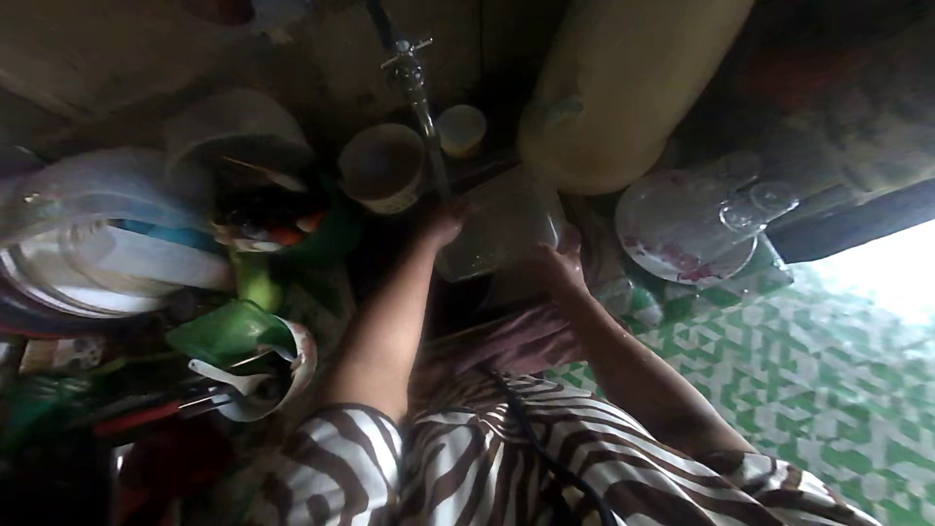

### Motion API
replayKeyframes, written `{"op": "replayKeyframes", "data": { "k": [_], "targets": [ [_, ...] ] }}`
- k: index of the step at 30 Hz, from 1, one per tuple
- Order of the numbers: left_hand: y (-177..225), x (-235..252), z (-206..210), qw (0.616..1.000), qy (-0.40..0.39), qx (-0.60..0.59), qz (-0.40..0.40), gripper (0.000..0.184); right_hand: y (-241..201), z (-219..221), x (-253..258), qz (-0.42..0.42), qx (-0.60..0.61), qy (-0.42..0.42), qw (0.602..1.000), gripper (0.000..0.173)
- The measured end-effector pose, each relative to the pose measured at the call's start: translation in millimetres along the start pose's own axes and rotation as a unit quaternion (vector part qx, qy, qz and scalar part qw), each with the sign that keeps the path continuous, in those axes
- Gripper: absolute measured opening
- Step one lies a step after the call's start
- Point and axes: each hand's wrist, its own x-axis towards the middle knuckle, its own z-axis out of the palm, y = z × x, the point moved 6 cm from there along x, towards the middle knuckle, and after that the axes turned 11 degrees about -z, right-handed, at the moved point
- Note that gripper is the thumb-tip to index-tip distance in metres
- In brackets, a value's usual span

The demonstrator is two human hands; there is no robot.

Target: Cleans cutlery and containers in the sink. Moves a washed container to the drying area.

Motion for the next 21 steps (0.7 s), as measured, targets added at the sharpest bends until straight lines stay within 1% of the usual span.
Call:
{"op": "replayKeyframes", "data": {
  "k": [2, 6, 10, 12, 14, 16, 17, 18, 20, 21],
  "targets": [
    [-2.6, 7.4, -2.0, 0.999, 0.033, -0.006, 0.017, 0.048, 0.3, -1.3, 2.2, -0.012, 0.005, 0.008, 1.000, 0.091],
    [-19.9, 8.5, -11.1, 0.997, 0.053, -0.061, 0.017, 0.046, -0.9, -3.5, 4.8, -0.032, 0.034, 0.011, 0.999, 0.091],
    [-48.8, 10.9, -17.8, 0.982, 0.131, -0.135, -0.027, 0.047, -4.4, -8.4, 2.9, -0.033, 0.054, 0.045, 0.997, 0.085],
    [-56.9, 11.0, -15.5, 0.973, 0.138, -0.179, -0.056, 0.049, -3.4, -12.0, 5.7, -0.036, 0.080, 0.047, 0.995, 0.083],
    [-64.0, 14.0, -3.9, 0.955, 0.103, -0.262, -0.092, 0.053, -3.2, -13.9, 7.2, -0.033, 0.116, 0.054, 0.991, 0.081],
    [-67.8, 14.7, 13.0, 0.914, 0.037, -0.379, -0.139, 0.056, -1.4, -15.5, 8.9, -0.023, 0.150, 0.054, 0.987, 0.078],
    [-71.0, 16.3, 21.6, 0.893, 0.013, -0.419, -0.160, 0.056, 0.2, -17.2, 9.8, -0.021, 0.162, 0.052, 0.985, 0.077],
    [-72.5, 17.5, 28.0, 0.880, -0.009, -0.442, -0.170, 0.055, 1.5, -19.3, 10.5, -0.021, 0.175, 0.044, 0.983, 0.076],
    [-73.1, 19.5, 33.7, 0.878, -0.037, -0.448, -0.164, 0.051, 3.7, -25.9, 11.8, -0.008, 0.170, 0.030, 0.985, 0.072],
    [-73.2, 19.5, 34.3, 0.882, -0.039, -0.442, -0.159, 0.051, 5.4, -30.9, 12.1, 0.002, 0.138, 0.028, 0.990, 0.068]
  ]
}}
